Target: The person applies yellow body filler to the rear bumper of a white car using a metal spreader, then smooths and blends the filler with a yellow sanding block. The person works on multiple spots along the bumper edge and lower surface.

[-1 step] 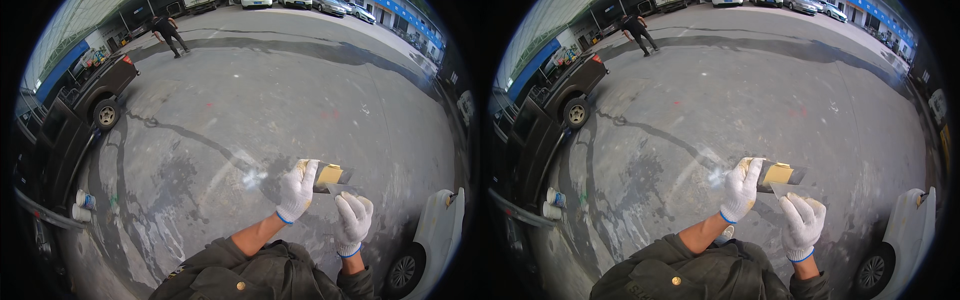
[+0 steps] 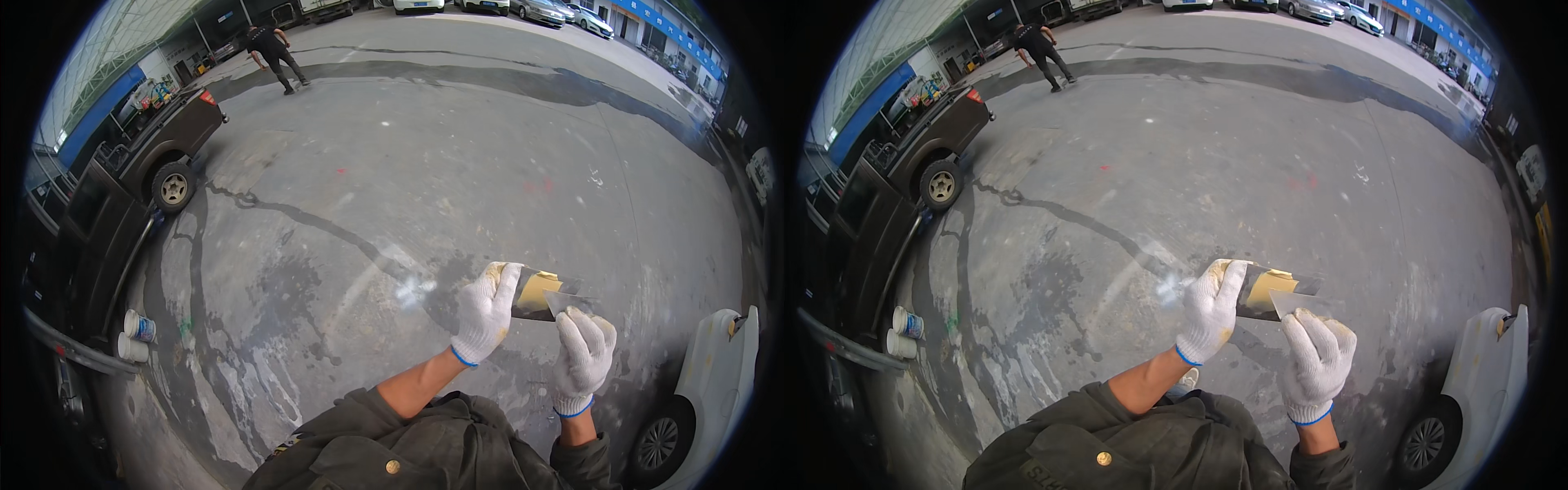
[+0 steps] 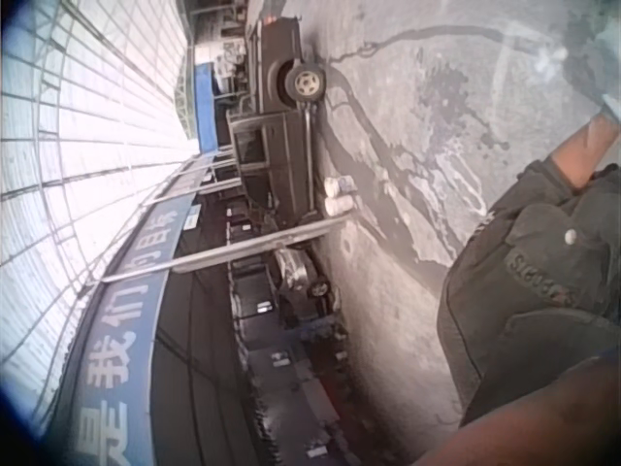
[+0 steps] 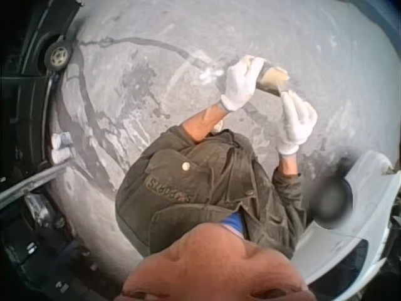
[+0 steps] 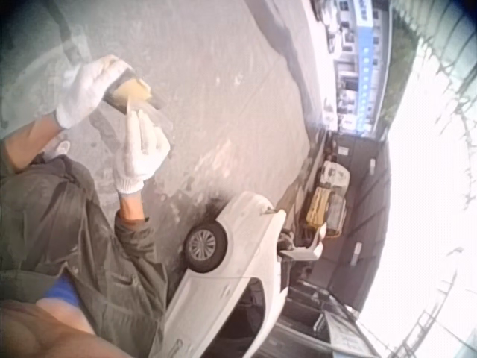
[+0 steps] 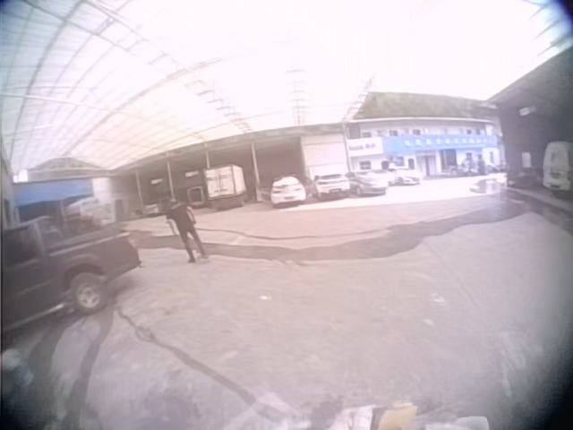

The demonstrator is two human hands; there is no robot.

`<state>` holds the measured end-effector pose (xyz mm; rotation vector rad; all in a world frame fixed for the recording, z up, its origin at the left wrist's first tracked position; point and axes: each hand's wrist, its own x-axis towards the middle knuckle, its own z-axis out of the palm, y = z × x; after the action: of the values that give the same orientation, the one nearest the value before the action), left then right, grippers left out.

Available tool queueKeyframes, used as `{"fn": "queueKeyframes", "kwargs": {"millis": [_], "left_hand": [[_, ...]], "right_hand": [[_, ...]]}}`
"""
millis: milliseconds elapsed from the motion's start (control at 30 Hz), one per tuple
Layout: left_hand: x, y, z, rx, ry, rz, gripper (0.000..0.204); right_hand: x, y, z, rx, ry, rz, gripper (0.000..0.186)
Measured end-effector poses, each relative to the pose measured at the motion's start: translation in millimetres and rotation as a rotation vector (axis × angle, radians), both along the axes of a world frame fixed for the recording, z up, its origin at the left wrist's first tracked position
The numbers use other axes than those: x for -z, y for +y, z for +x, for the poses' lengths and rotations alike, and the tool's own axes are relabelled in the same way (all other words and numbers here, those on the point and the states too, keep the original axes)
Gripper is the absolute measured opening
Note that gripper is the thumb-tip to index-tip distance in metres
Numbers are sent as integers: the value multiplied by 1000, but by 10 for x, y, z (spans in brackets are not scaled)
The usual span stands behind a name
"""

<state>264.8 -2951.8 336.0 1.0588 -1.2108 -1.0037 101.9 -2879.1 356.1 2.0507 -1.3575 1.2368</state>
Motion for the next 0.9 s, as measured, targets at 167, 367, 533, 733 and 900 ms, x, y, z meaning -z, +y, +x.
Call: {"fn": "queueKeyframes", "kwargs": {"millis": [167,367,533,733,900], "left_hand": [[23,66,-67,63,130,14,27],[3,-10,-83,-69,-55,-14,27],[-4,-65,-24,261,81,-6,27],[133,-129,-98,277,81,-30,25],[86,-146,-90,167,24,-48,25]], "right_hand": [[248,47,116,-86,59,58,41],[103,140,-162,-119,-8,88,43],[-428,-67,-360,-243,-606,276,22],[-239,-242,-660,-409,-514,590,28],[-81,-186,-805,-52,-236,424,29]]}}
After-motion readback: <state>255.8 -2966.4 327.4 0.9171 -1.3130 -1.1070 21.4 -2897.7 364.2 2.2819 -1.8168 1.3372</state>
